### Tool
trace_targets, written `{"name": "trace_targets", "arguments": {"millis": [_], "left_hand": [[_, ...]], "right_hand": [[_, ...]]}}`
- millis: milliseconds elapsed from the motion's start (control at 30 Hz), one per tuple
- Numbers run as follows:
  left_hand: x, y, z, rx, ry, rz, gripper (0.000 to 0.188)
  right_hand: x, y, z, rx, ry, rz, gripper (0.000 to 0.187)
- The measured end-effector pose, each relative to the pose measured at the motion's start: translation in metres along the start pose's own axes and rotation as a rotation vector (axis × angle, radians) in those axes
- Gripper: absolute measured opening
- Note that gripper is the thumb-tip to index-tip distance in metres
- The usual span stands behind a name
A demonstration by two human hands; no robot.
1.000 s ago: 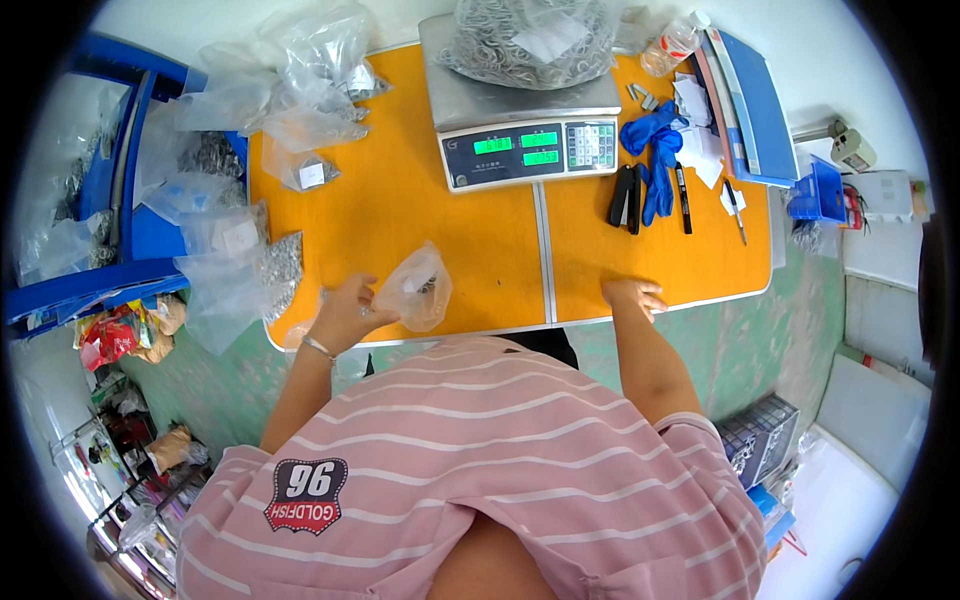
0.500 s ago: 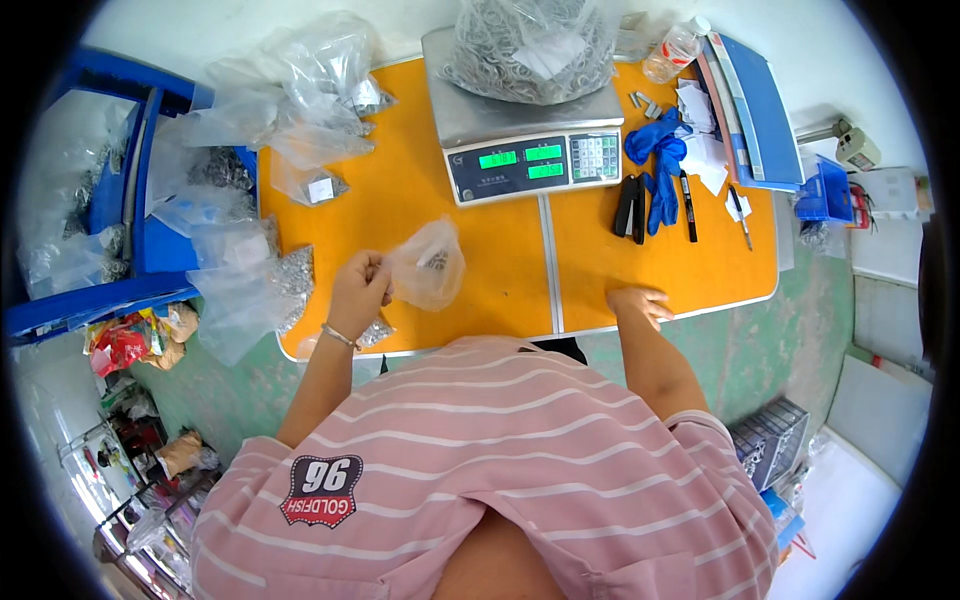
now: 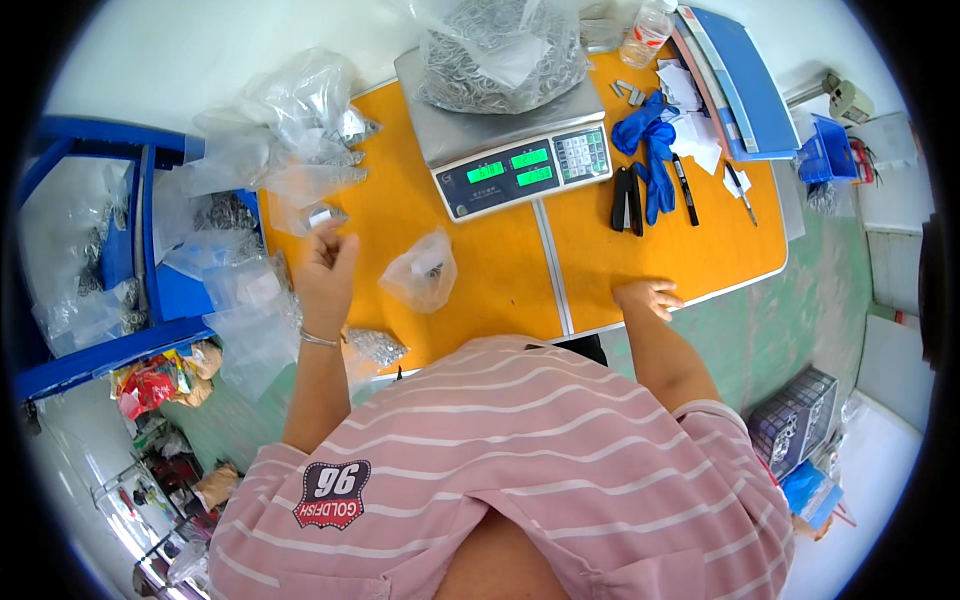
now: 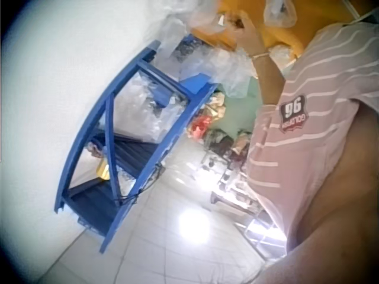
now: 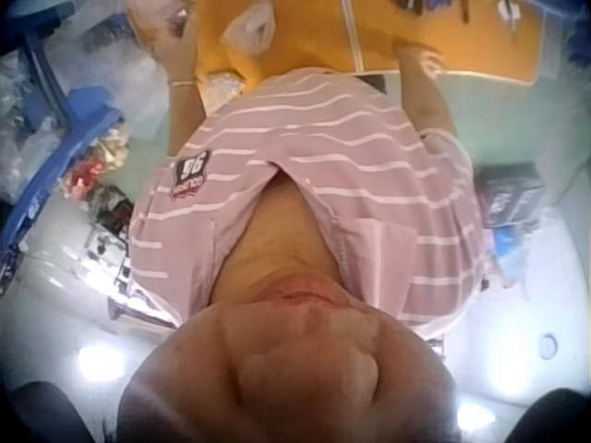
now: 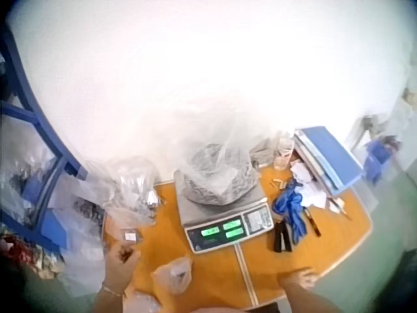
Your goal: The person sorts small metal rings on a green table, then moves to a yellow table to weigh them on a digital scale. They place the rings into a plastic bag, write on a label with a marker, and attach it to the bag.
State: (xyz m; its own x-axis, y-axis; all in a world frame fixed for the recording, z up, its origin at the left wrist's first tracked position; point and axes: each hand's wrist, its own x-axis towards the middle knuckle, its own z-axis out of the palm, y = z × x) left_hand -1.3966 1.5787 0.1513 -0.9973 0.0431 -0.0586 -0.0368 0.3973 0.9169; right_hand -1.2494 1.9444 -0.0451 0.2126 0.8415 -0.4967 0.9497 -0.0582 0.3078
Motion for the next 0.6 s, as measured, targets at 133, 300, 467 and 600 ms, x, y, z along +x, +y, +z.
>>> {"name": "trace_targets", "arguments": {"millis": [133, 300, 467, 600], "left_hand": [[0.036, 0.090, 0.014, -0.138, 0.117, 0.483, 0.019], [0.083, 0.211, 0.048, -0.014, -0.003, 1.057, 0.015], [0.152, 0.258, 0.092, 0.777, -0.392, 1.041, 0.016], [0.197, 0.259, 0.125, 1.439, -0.914, 0.701, 0.019]], "right_hand": [[0.004, -0.004, -0.001, 0.027, -0.013, 0.030, 0.094], [0.001, -0.001, -0.009, 0.017, -0.052, 0.049, 0.092], [0.018, -0.004, 0.014, 0.042, 0.018, 0.052, 0.101], [-0.002, 0.000, -0.007, 0.064, -0.041, 0.017, 0.099]]}}
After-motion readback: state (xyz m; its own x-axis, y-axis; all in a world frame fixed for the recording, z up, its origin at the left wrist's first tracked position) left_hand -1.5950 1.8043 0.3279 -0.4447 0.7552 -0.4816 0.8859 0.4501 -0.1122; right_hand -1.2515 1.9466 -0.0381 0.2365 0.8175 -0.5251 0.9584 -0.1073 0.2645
